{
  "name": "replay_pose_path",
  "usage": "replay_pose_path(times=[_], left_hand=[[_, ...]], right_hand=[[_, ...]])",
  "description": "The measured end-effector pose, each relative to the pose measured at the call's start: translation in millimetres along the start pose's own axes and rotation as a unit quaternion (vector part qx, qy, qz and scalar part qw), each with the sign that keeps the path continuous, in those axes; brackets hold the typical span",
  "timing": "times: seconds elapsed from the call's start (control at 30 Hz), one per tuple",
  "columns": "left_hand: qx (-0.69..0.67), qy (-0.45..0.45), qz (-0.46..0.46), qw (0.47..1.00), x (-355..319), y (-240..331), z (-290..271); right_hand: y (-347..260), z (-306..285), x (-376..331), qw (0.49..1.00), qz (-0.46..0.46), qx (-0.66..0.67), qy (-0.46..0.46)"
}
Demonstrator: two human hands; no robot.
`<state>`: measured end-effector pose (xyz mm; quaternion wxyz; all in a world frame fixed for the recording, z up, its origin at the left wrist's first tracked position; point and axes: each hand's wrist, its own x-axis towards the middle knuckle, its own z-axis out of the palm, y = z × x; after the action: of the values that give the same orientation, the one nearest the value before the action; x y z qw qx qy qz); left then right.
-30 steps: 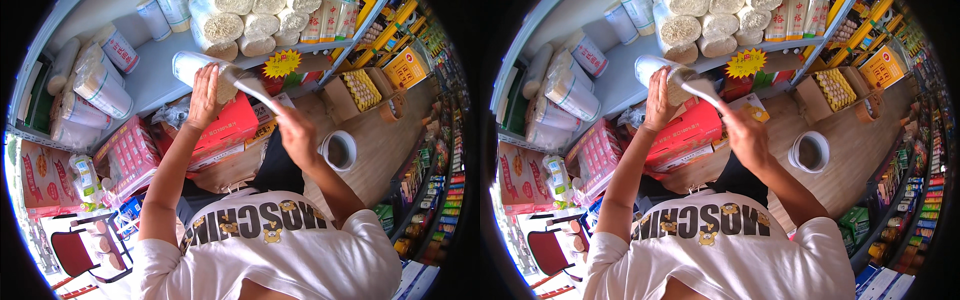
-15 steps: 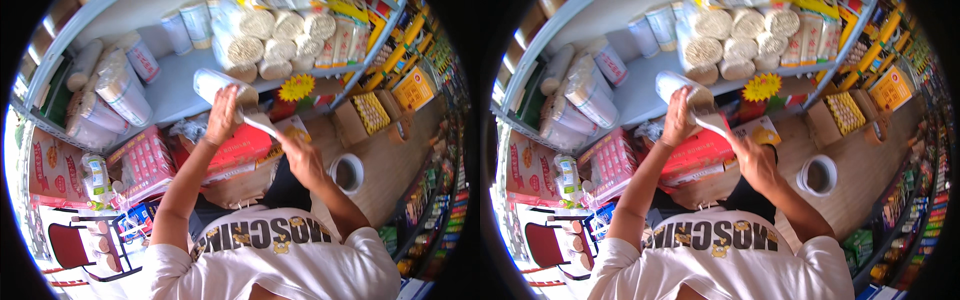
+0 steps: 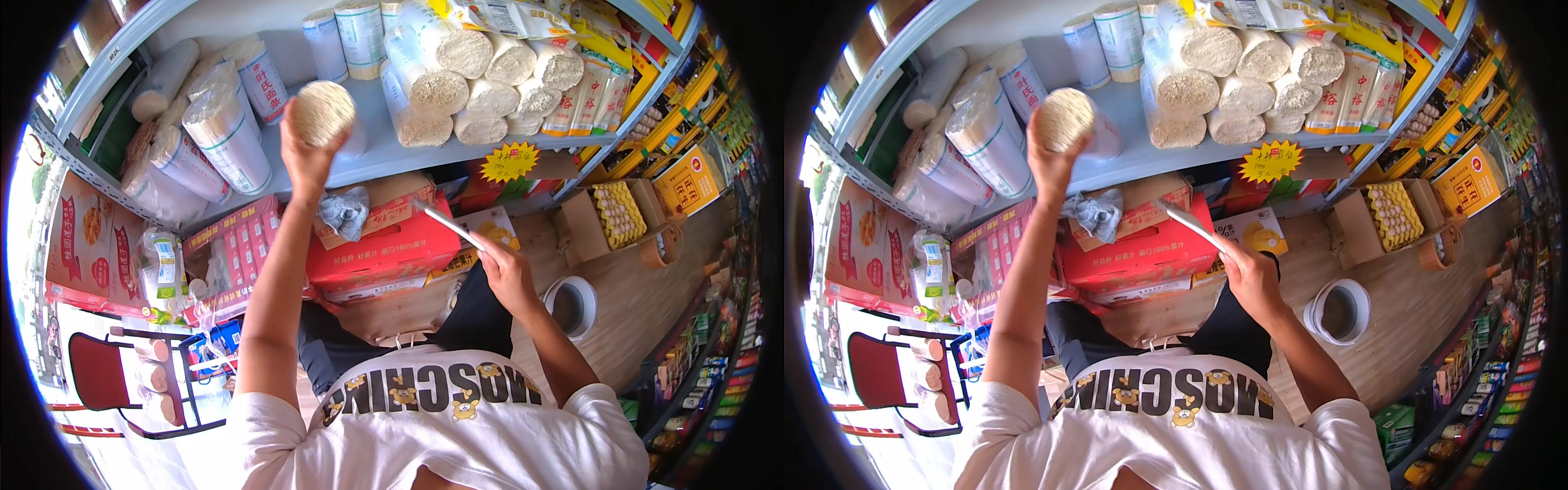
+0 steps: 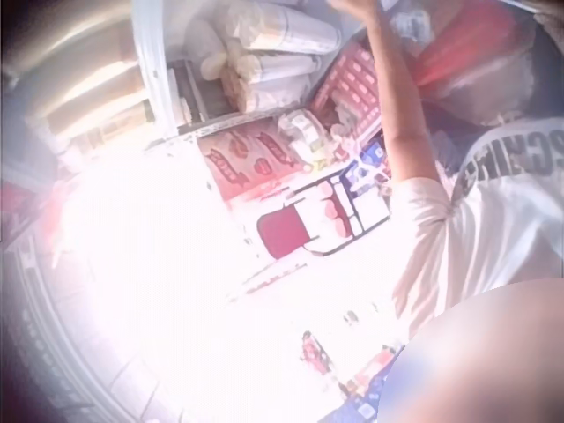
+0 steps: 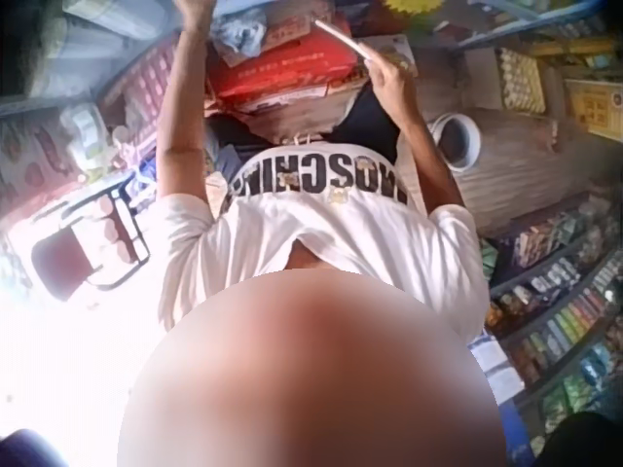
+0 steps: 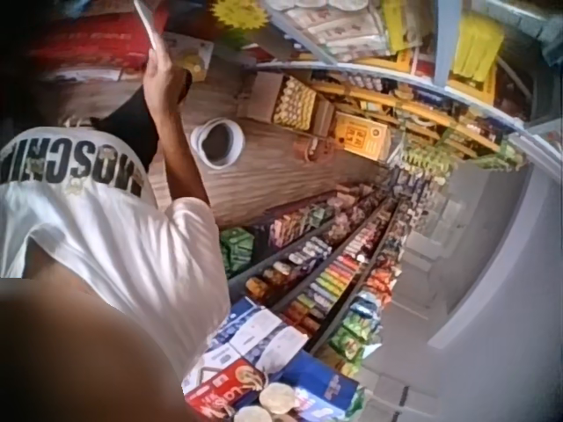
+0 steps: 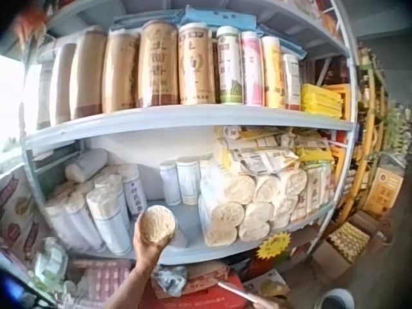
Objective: The person cleans a store shelf by brushing dust off cylindrical noodle packages and the shelf surface, then wipes the shelf with a cloth. The person handles several noodle packages and a plastic bag of items while cleaning.
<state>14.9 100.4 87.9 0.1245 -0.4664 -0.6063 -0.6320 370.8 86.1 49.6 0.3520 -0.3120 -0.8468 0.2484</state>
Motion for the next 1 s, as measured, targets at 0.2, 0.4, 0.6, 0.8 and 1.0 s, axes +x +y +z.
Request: replay_pose_path(times=[0.2,0.4,0.6,0.8,1.0], left_hand=[[-0.038,0.078,-0.086,0.993,25.2,-22.7,-25.2],[-0.022,0.101,-0.069,0.992,30.2,-41.8,-49.3],[0.005,0.077,-0.094,0.993,15.5,-35.1,-69.4],[0.091,0.038,-0.042,0.994,9.2,-23.5,-71.0],[0.123,0.002,-0.043,0.991,11.5,-16.3,-79.1]], right_hand=[[14.8,45.4,75.2,0.998,-0.045,0.021,0.043],[20.1,122.3,179.9,0.995,0.008,0.101,0.025],[9.4,244.4,313.2,0.998,-0.028,0.027,0.048],[13.5,322.2,412.8,0.992,-0.07,-0.08,0.071],[1.1,352.8,462.1,0.974,-0.077,-0.205,-0.05]])
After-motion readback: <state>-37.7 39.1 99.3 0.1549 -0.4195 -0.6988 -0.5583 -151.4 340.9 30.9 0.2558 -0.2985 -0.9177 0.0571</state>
